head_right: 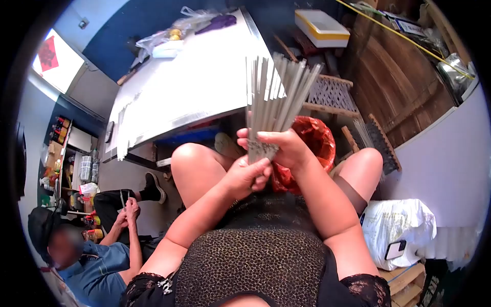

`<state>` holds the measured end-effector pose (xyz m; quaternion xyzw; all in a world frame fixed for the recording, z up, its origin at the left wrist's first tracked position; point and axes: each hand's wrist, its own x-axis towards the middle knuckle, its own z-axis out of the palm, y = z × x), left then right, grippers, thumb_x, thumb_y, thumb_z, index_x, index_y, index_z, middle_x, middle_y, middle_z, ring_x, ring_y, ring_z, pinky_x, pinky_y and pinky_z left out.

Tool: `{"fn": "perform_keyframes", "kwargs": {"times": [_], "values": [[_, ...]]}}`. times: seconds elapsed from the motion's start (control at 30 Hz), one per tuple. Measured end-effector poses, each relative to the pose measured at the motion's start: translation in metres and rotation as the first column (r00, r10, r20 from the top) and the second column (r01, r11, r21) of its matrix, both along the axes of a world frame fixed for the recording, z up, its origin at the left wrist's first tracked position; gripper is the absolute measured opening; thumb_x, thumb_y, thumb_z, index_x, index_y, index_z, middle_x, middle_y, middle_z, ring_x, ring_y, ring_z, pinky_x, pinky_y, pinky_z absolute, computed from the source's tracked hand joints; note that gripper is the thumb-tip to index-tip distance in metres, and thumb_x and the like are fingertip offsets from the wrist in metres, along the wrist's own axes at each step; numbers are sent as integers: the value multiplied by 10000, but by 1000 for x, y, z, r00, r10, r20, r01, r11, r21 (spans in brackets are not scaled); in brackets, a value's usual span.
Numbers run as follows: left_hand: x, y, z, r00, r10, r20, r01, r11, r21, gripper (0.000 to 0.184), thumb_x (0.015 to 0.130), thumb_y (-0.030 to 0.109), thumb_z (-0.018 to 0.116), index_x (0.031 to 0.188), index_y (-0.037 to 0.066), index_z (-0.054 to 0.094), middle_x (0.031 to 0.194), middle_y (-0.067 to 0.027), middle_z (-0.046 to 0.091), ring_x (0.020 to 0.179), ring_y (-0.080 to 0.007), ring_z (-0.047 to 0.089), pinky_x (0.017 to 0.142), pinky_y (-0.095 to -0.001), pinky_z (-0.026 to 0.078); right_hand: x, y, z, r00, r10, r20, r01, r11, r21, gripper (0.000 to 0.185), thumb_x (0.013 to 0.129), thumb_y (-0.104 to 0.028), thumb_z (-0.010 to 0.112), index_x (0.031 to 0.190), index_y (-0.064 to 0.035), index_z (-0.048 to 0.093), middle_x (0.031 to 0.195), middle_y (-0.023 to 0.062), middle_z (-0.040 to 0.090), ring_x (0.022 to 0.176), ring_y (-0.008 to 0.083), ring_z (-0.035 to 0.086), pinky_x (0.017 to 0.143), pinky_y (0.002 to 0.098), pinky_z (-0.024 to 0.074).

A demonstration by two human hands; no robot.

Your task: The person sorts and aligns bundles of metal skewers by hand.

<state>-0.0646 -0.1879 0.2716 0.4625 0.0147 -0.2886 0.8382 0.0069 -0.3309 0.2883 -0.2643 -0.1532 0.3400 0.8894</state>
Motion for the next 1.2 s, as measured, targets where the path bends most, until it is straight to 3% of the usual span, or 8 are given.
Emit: {"fn": "perform_keyframes", "kwargs": {"times": [0.17,0.27,0.37,0.43,0.53,0.7,1.07,1.2], "values": [[4,-20,8,967,-187,175,172,980,95,292,952,285,459,737,90,476,586,13,408,455,-81,360,416,-229,281,-13,-25,19,981,-158,110,162,986,-25,434,840,-87,595,1237,-24,433,900,118,599,822,249,622,777,394,529],[7,-33,5,923,-229,310,150,955,257,302,961,268,437,733,74,476,617,2,471,477,-98,426,439,-232,348,-27,-33,29,954,-278,116,292,946,-138,261,861,-183,611,1039,-13,524,775,71,556,688,197,578,644,346,527],[2,-52,-14,749,-54,661,-182,942,283,145,939,195,459,951,61,511,676,7,509,551,-80,494,482,-240,420,-38,-34,35,930,-329,166,359,911,-202,237,859,-202,617,970,-16,521,727,56,532,630,178,546,569,318,502],[3,-51,-28,618,-50,784,-264,927,267,270,921,173,471,1161,48,470,884,-45,553,718,-104,556,590,-266,482,-39,-31,28,917,-338,210,380,902,-207,245,857,-227,622,940,-15,532,696,52,529,604,167,543,526,306,490],[3,-53,-52,606,-16,796,-325,908,265,310,895,122,490,1190,33,450,953,-90,564,806,-180,581,695,-306,489,-45,-21,22,886,-392,247,458,819,-346,179,859,-162,587,774,-14,535,581,48,500,485,140,502,457,274,449],[-2,-46,-62,574,-128,808,-400,818,414,308,845,60,512,1150,28,479,963,-158,574,847,-312,581,758,-342,465,-44,-21,-8,903,-351,246,419,848,-326,99,850,-101,525,805,-32,469,564,68,478,484,184,500,470,314,456],[8,-54,-84,658,-288,696,-299,749,592,253,884,164,523,1073,-3,496,909,-215,587,835,-358,599,721,-379,476,-33,-43,-70,874,-432,-223,412,901,-133,163,823,-129,630,944,-78,534,622,40,500,537,167,512,539,325,471],[12,-59,-90,679,-358,641,-267,693,670,271,905,207,505,1074,-4,508,854,-194,610,789,-308,623,705,-369,484,-30,-53,-79,877,-420,-234,406,908,-106,185,816,-150,649,928,-81,520,623,45,519,531,177,525,552,349,477]]}}
